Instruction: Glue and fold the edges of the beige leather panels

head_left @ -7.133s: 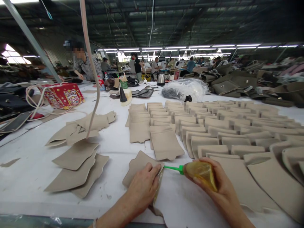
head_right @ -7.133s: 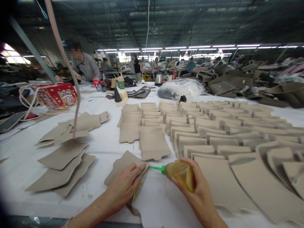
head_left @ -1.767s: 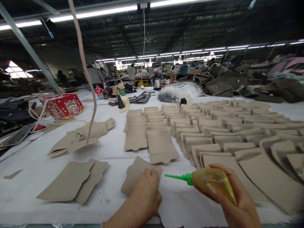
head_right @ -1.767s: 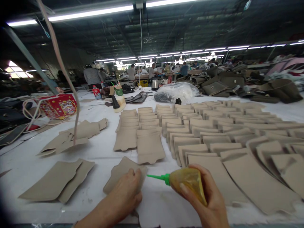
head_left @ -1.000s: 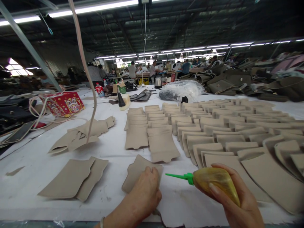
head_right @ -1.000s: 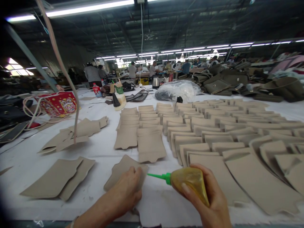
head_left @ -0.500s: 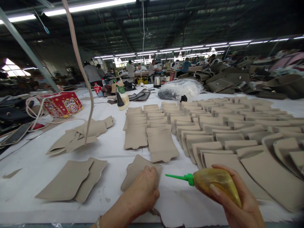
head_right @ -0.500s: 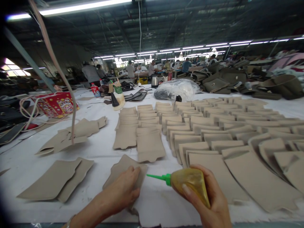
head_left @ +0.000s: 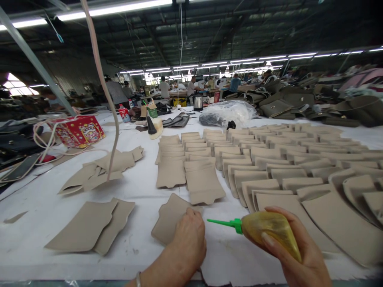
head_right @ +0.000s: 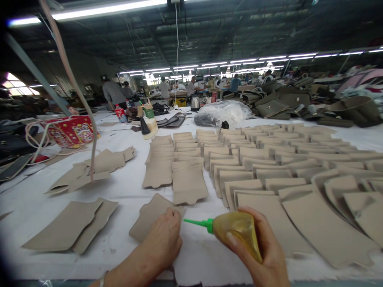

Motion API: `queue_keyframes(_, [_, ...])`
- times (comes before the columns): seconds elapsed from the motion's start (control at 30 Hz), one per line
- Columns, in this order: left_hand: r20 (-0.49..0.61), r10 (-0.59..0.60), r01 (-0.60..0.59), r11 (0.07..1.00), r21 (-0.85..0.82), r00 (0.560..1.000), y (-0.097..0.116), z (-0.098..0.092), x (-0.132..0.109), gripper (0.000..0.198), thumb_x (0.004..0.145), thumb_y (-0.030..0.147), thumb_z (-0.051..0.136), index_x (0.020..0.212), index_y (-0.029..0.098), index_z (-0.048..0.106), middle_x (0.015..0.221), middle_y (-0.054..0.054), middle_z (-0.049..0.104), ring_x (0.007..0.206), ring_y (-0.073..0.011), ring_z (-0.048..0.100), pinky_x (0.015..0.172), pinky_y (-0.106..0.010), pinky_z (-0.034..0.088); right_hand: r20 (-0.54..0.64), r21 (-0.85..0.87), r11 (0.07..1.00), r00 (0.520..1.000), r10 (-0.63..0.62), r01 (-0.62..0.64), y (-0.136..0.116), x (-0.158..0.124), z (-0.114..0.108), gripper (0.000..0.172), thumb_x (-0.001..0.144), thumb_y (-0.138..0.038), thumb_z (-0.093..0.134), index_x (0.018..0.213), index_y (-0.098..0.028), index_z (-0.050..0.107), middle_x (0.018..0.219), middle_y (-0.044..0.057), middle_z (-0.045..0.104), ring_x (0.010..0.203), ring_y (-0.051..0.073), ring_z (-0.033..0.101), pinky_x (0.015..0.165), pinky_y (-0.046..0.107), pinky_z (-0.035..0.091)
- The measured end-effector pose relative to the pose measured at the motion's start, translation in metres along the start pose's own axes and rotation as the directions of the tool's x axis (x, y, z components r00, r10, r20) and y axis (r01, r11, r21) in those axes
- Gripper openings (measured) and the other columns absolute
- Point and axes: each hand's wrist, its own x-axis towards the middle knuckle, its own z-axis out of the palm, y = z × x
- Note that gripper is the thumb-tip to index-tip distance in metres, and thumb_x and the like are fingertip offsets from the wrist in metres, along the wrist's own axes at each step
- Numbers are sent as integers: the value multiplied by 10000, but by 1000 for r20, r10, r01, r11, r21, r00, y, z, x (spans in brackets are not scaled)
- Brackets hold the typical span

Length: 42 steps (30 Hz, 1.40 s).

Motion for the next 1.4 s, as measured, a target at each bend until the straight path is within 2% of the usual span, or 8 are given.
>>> queue_keyframes(0.23, [-26,35,-33,998,60,999,-11,0,4,465,724,19,448,1181,69,517,1072,-170,594,904,-271,622,781,-362,499,13,-69,997,1000,19,-18,-16,0,6,445,807,-531,653,1131,-266,504,1027,-8,569,882,196,562,756,195,452])
queue_keyframes(0.43, [-94,163,-172,980,-101,982,-28,-3,5,348,781,57,365,1012,163,602,966,-95,668,883,-232,634,799,-322,471,18,-95,995,1000,-18,20,-21,0,20,433,810,-508,637,1120,-241,495,1072,11,541,935,230,542,833,263,412])
queue_keyframes(0.53, [-158,237,-268,939,-216,959,-31,-2,5,341,773,65,367,967,199,614,955,-57,685,931,-207,627,815,-282,452,81,-169,977,990,-119,132,-12,5,17,428,827,-476,643,1143,-232,489,1113,37,536,979,248,546,858,287,430])
queue_keyframes(0.67, [-205,255,-303,919,-253,945,-34,3,10,283,765,82,379,862,208,614,895,-36,693,886,-197,637,775,-260,443,226,-284,900,935,-273,331,-3,14,15,413,851,-442,650,1180,-260,480,1115,26,553,975,229,568,852,274,454])
queue_keyframes(0.93, [-220,261,-312,918,-244,940,-38,7,12,250,773,109,392,860,209,604,872,-41,680,853,-200,629,754,-259,436,296,-354,828,892,-341,434,-4,16,25,386,859,-438,640,1174,-279,482,1102,30,569,922,237,597,779,285,500])
queue_keyframes(1.1, [-207,281,-325,920,-221,937,-39,4,10,239,758,113,407,846,215,605,837,-35,667,836,-197,617,739,-255,431,307,-356,856,912,-272,375,-8,18,24,404,854,-463,650,1171,-269,491,1058,32,594,870,240,618,753,290,514])
queue_keyframes(1.3, [-189,271,-312,919,-240,944,-40,4,11,265,775,121,399,894,216,615,869,-42,670,849,-202,621,758,-265,438,202,-334,899,953,-224,282,-9,19,27,388,834,-498,654,1121,-273,521,1053,9,584,882,233,600,767,285,489])
queue_keyframes(1.4, [-180,284,-323,913,-250,942,-40,4,11,284,789,117,391,933,218,615,902,-42,670,879,-198,619,790,-265,437,249,-278,937,958,-142,211,-9,16,26,410,816,-495,677,1123,-279,512,981,-12,602,801,209,609,697,254,490])
